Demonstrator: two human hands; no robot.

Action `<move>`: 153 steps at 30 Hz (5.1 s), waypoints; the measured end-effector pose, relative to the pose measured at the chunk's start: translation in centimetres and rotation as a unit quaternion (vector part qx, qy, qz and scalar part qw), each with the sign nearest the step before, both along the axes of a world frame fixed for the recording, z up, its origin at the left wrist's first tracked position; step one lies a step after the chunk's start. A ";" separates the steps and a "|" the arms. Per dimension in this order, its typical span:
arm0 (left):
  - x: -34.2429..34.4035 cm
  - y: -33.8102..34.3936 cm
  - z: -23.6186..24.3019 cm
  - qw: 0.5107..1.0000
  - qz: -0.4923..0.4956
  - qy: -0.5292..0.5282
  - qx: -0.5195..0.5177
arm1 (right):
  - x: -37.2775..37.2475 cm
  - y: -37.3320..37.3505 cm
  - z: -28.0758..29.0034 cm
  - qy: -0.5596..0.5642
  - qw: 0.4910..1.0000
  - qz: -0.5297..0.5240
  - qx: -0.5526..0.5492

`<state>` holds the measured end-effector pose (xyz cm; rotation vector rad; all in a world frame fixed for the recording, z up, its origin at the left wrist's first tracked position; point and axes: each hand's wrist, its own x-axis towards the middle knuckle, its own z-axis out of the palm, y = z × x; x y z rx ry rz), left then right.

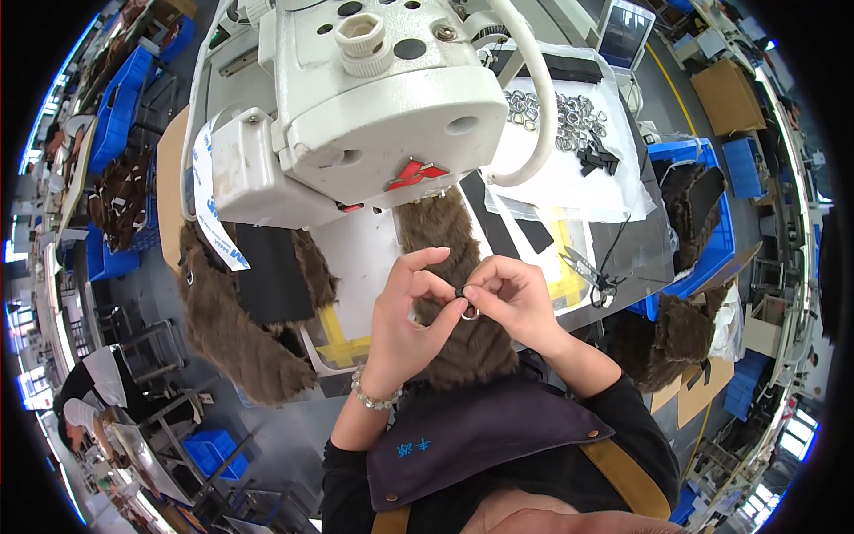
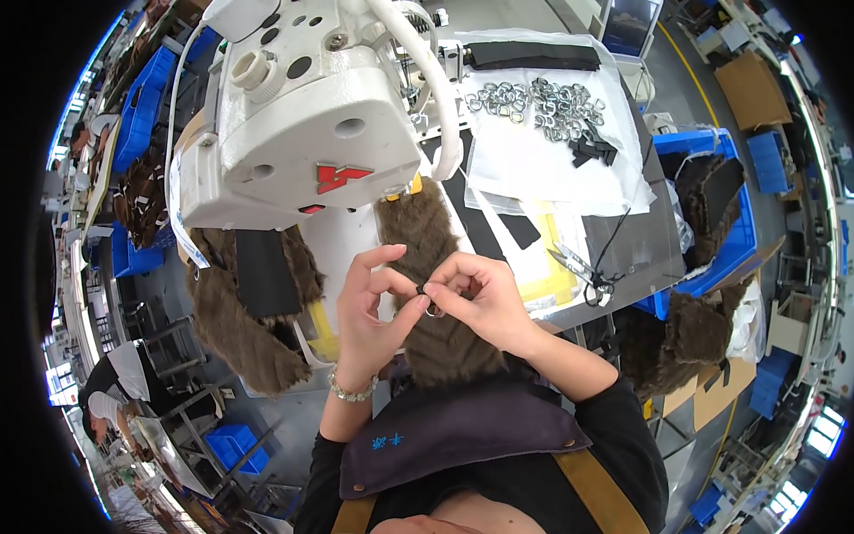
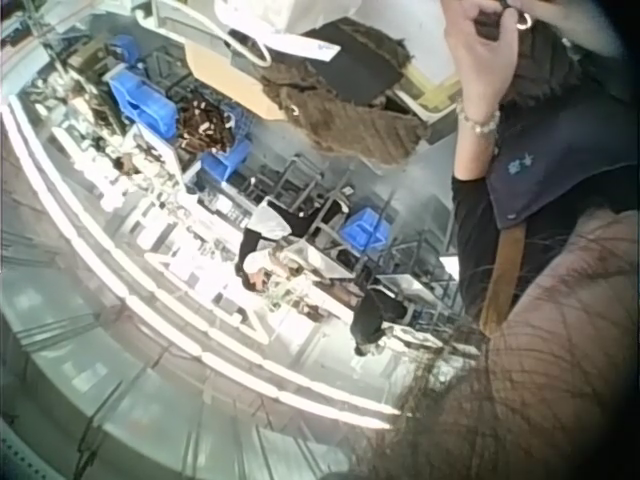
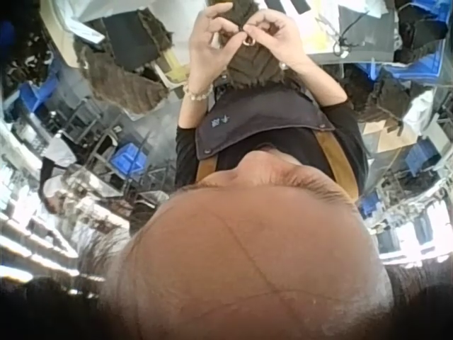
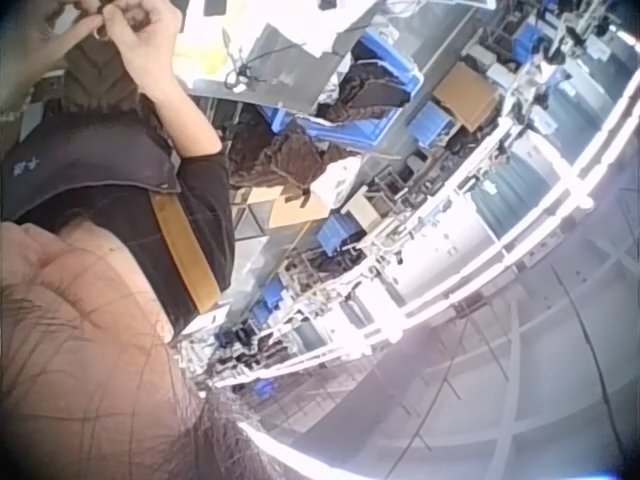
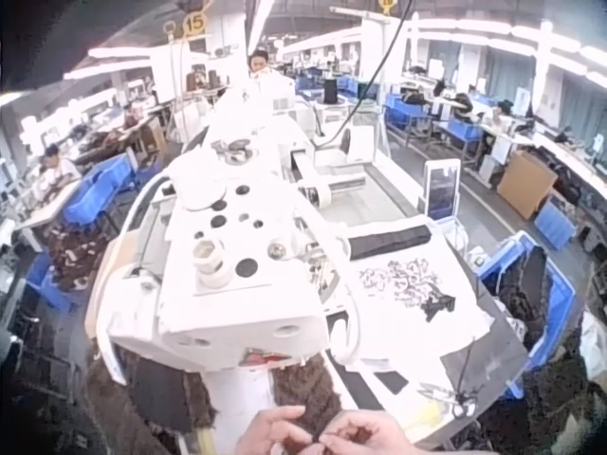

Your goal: Sewing faux fur strips and attaching metal d-rings using an industrial sewing machine.

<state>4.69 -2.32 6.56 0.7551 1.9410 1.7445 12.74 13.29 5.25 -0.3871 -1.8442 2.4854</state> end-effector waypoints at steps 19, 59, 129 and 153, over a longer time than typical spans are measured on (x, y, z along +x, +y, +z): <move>-2.0 1.0 -3.0 0.989 0.032 -0.130 0.055 | -2.6 2.8 -2.2 0.464 0.570 -0.021 0.678; -4.6 0.7 -4.6 0.948 0.021 0.271 -0.163 | -9.4 4.1 -5.7 0.299 0.603 0.021 0.739; -6.6 1.0 -6.5 0.876 0.048 0.404 -0.260 | -9.8 0.7 -3.5 0.185 0.574 0.060 0.795; -6.2 2.1 -6.6 0.818 0.091 0.478 -0.307 | -6.6 -0.9 -3.9 0.100 0.571 0.039 0.814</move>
